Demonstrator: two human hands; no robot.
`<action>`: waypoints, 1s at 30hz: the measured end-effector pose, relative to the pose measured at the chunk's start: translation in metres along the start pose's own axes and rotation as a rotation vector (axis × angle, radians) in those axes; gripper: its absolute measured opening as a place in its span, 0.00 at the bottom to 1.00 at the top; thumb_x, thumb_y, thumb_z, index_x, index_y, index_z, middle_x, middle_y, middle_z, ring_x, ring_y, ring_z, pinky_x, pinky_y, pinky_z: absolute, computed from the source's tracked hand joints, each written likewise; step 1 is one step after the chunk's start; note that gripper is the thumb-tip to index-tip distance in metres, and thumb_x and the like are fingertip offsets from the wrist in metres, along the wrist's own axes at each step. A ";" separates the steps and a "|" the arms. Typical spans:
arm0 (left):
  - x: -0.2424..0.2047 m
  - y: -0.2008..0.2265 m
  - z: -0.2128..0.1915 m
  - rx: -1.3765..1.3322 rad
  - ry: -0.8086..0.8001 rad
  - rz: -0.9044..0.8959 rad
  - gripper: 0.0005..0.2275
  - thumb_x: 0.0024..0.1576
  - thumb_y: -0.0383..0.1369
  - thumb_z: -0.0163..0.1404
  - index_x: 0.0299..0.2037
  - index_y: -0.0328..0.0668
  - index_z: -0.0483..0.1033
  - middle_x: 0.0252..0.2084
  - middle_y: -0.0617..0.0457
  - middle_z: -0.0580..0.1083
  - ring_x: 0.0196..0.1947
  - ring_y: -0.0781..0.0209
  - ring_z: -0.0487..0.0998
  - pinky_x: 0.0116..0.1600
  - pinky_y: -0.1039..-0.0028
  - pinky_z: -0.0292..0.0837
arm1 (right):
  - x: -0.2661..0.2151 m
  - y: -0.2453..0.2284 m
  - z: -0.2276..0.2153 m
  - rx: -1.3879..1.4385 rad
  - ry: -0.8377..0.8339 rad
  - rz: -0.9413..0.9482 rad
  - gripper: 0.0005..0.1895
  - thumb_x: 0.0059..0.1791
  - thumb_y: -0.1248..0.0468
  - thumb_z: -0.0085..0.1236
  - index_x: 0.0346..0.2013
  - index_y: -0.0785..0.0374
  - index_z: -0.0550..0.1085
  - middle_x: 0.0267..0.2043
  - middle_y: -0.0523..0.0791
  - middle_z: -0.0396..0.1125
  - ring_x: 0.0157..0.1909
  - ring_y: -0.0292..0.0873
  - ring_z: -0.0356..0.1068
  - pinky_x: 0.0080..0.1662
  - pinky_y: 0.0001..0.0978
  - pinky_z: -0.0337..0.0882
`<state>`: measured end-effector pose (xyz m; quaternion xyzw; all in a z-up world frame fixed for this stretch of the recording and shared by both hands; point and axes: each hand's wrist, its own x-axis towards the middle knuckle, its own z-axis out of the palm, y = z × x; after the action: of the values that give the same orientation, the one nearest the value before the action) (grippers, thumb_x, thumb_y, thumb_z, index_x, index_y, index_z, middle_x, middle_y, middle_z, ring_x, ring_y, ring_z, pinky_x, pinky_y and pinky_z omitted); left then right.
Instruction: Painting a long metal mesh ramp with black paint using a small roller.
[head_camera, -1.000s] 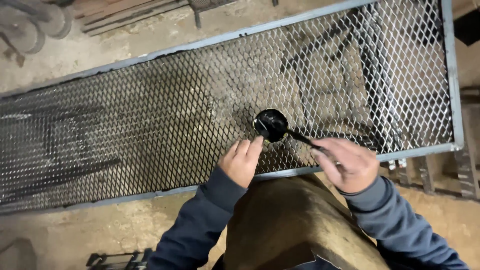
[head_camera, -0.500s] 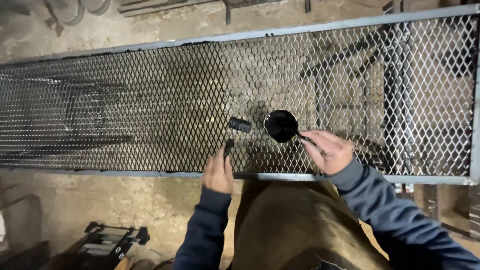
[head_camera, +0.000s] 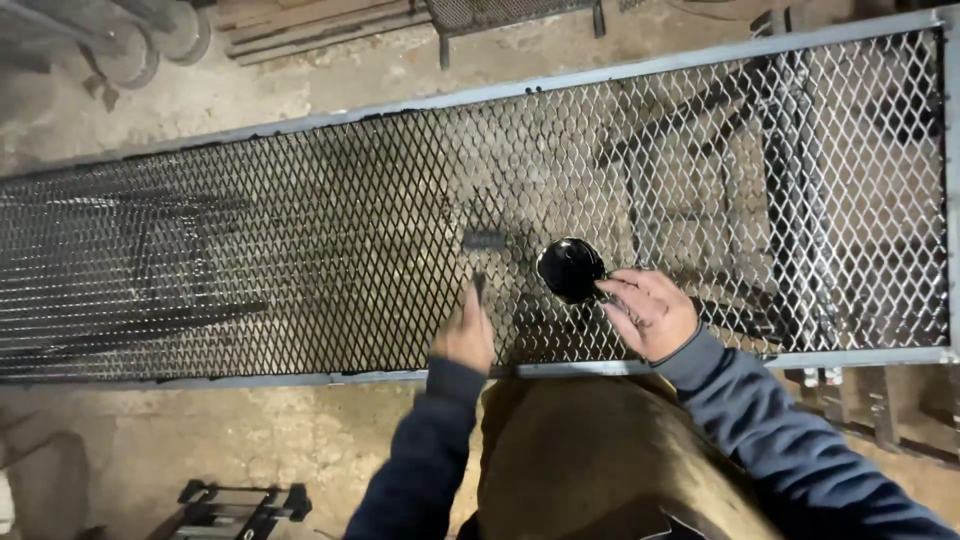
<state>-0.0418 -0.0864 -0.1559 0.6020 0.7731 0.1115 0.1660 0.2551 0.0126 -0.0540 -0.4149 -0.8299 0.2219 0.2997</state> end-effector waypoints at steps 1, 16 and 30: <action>-0.020 -0.005 0.004 0.006 -0.001 0.001 0.19 0.64 0.37 0.47 0.65 0.43 0.65 0.34 0.43 0.78 0.24 0.48 0.79 0.25 0.59 0.74 | 0.001 0.003 0.001 0.004 0.003 0.002 0.18 0.44 0.66 0.67 0.50 0.60 0.79 0.51 0.50 0.73 0.49 0.51 0.74 0.51 0.40 0.76; 0.090 0.011 0.003 0.028 -0.099 -0.037 0.24 0.67 0.35 0.45 0.71 0.36 0.55 0.22 0.51 0.72 0.14 0.57 0.69 0.18 0.65 0.66 | 0.013 0.056 0.092 0.215 -0.162 0.294 0.53 0.31 0.58 0.76 0.67 0.65 0.60 0.61 0.58 0.64 0.64 0.63 0.63 0.66 0.50 0.61; 0.122 0.019 -0.008 0.055 -0.155 -0.084 0.27 0.66 0.35 0.44 0.74 0.39 0.51 0.21 0.49 0.72 0.16 0.55 0.71 0.21 0.62 0.69 | -0.028 0.062 0.031 0.314 0.146 0.326 0.43 0.38 0.57 0.76 0.63 0.64 0.65 0.55 0.50 0.71 0.55 0.46 0.74 0.59 0.36 0.74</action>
<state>-0.0551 0.0367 -0.1562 0.5803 0.7852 0.0365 0.2131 0.2821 0.0200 -0.1231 -0.5068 -0.6834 0.3629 0.3801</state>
